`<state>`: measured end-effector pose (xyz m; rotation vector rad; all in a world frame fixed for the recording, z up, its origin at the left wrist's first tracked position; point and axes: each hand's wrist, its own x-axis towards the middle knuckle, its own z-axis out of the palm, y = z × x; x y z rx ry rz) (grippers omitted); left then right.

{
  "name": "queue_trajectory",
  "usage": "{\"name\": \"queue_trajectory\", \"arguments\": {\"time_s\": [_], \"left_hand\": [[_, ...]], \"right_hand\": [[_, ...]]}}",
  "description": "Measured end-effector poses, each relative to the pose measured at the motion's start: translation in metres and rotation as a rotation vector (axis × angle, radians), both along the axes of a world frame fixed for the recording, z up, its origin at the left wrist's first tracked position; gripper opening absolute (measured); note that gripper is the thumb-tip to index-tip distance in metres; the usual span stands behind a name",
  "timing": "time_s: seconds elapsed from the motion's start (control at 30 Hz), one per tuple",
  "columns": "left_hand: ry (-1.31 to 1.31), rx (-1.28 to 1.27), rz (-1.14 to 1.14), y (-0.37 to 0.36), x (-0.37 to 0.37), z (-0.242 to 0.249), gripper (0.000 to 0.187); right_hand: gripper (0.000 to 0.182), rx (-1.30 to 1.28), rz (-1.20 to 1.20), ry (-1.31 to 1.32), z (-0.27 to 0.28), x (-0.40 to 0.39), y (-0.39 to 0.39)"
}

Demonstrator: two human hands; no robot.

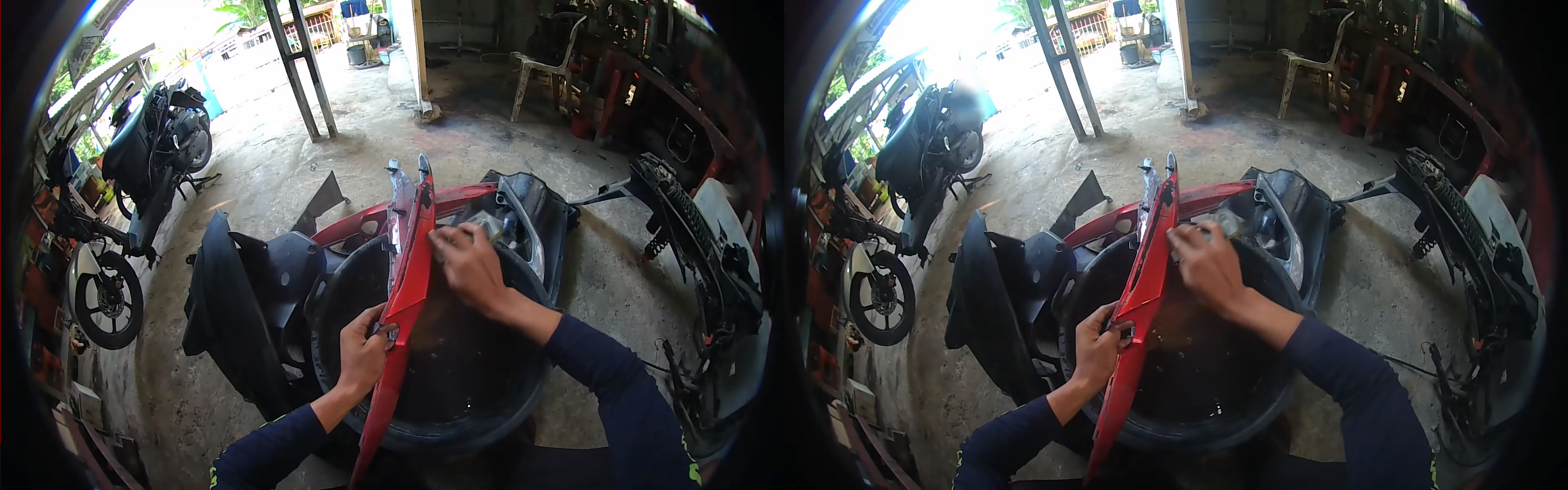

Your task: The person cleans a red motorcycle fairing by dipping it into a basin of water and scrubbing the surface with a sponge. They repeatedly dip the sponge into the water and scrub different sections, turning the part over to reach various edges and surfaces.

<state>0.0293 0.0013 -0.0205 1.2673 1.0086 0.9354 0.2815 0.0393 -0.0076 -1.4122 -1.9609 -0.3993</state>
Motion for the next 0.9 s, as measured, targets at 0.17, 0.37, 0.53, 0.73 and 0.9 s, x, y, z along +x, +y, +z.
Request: {"name": "queue_trajectory", "arguments": {"time_s": [0.17, 0.37, 0.53, 0.73, 0.9], "left_hand": [[-0.173, -0.086, 0.109, 0.002, -0.012, 0.002, 0.043], [-0.157, -0.066, -0.034, 0.004, -0.022, -0.015, 0.042], [-0.153, -0.068, 0.000, 0.007, -0.015, -0.008, 0.040], [-0.114, -0.024, -0.039, 0.010, -0.009, -0.012, 0.033], [-0.189, -0.109, -0.024, 0.014, 0.003, 0.009, 0.037]], "right_hand": [[0.035, -0.527, -0.132, 0.540, -0.087, 0.028, -0.007], [0.033, -1.423, -0.423, 0.672, -0.211, 0.048, -0.013], [0.032, -1.329, -0.281, 1.215, -0.133, 0.034, -0.031], [0.028, -0.572, 0.138, 0.576, 0.058, -0.007, -0.021], [0.026, -0.046, 0.071, -0.178, 0.029, -0.045, -0.018]]}}
